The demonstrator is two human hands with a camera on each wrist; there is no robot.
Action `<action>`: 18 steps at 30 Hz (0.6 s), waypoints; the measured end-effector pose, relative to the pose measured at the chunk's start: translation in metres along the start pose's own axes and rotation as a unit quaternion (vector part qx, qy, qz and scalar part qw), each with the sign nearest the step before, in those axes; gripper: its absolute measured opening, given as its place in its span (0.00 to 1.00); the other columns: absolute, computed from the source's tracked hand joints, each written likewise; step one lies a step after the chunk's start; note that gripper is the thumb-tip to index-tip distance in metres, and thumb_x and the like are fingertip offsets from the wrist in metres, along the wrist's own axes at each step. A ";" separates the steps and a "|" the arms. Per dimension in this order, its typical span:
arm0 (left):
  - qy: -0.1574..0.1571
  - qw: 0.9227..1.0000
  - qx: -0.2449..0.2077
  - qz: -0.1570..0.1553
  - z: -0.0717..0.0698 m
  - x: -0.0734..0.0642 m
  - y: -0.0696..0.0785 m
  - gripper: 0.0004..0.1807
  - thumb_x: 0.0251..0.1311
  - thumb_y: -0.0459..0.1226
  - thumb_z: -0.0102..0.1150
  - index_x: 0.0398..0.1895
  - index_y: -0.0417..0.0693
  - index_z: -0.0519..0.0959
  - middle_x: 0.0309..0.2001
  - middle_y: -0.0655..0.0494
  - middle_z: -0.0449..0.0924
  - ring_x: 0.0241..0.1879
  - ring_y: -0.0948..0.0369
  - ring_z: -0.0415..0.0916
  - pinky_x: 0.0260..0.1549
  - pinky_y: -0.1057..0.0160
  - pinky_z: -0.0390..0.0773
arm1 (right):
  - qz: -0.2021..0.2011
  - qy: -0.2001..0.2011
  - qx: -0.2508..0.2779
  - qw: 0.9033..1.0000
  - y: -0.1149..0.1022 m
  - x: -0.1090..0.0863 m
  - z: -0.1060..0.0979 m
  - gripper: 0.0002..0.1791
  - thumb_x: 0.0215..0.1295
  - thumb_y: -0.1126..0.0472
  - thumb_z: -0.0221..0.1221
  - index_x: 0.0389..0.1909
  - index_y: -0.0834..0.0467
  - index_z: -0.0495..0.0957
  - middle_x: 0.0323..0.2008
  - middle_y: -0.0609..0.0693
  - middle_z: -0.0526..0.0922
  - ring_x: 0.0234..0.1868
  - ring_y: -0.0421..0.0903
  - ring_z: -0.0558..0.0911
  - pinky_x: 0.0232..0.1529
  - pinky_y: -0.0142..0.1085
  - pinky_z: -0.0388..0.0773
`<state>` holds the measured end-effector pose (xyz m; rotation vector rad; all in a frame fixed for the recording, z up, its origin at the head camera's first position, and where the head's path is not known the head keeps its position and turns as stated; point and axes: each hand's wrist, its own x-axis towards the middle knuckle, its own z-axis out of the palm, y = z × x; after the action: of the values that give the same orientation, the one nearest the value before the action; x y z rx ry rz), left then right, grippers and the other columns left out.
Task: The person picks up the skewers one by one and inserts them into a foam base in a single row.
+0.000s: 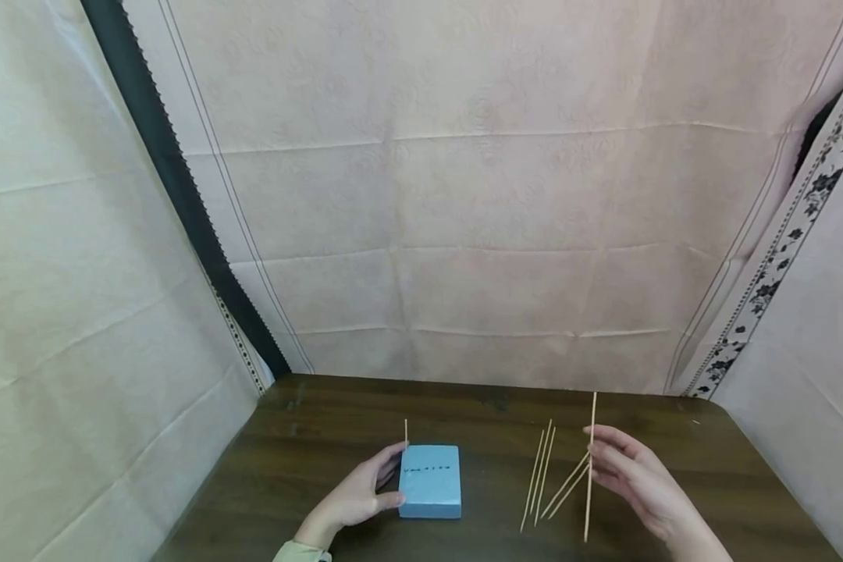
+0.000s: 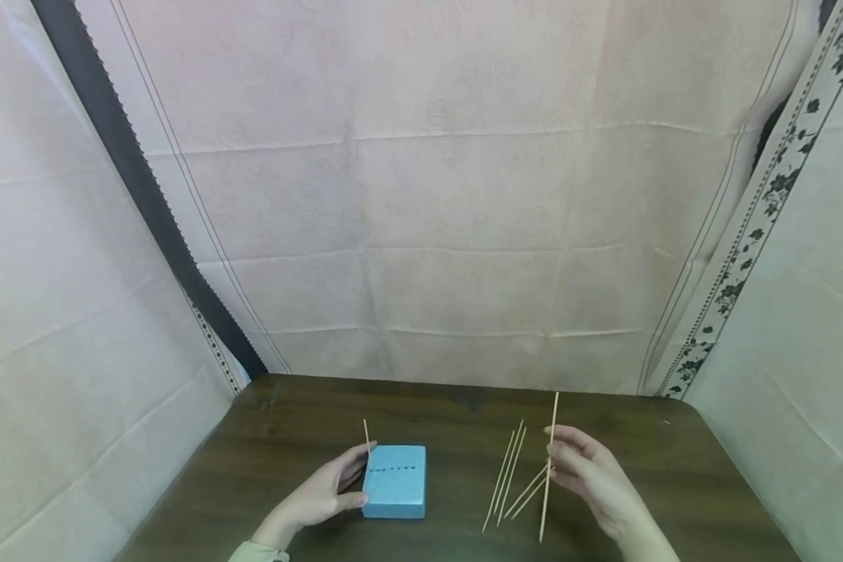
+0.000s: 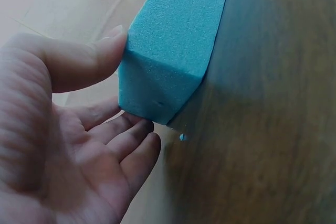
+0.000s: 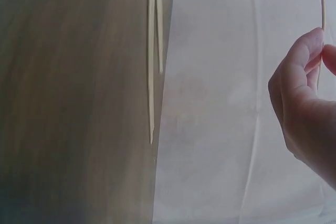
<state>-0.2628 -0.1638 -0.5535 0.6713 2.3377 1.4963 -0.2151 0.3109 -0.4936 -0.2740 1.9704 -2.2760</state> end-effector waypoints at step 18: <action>0.000 1.000 -0.005 -0.004 0.000 0.000 0.002 0.47 0.68 0.37 0.71 0.84 0.40 0.57 0.82 0.34 0.56 0.79 0.37 0.58 0.75 0.37 0.61 | 0.011 0.065 0.066 0.996 0.011 0.048 0.094 0.08 0.77 0.67 0.60 0.50 0.54 0.82 0.40 0.49 0.80 0.38 0.42 0.84 0.48 0.38 0.88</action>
<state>-0.2621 -0.1630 -0.5514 0.6598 2.3278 1.5041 -0.2426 0.2089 -0.4887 -0.0931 1.8579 -2.4553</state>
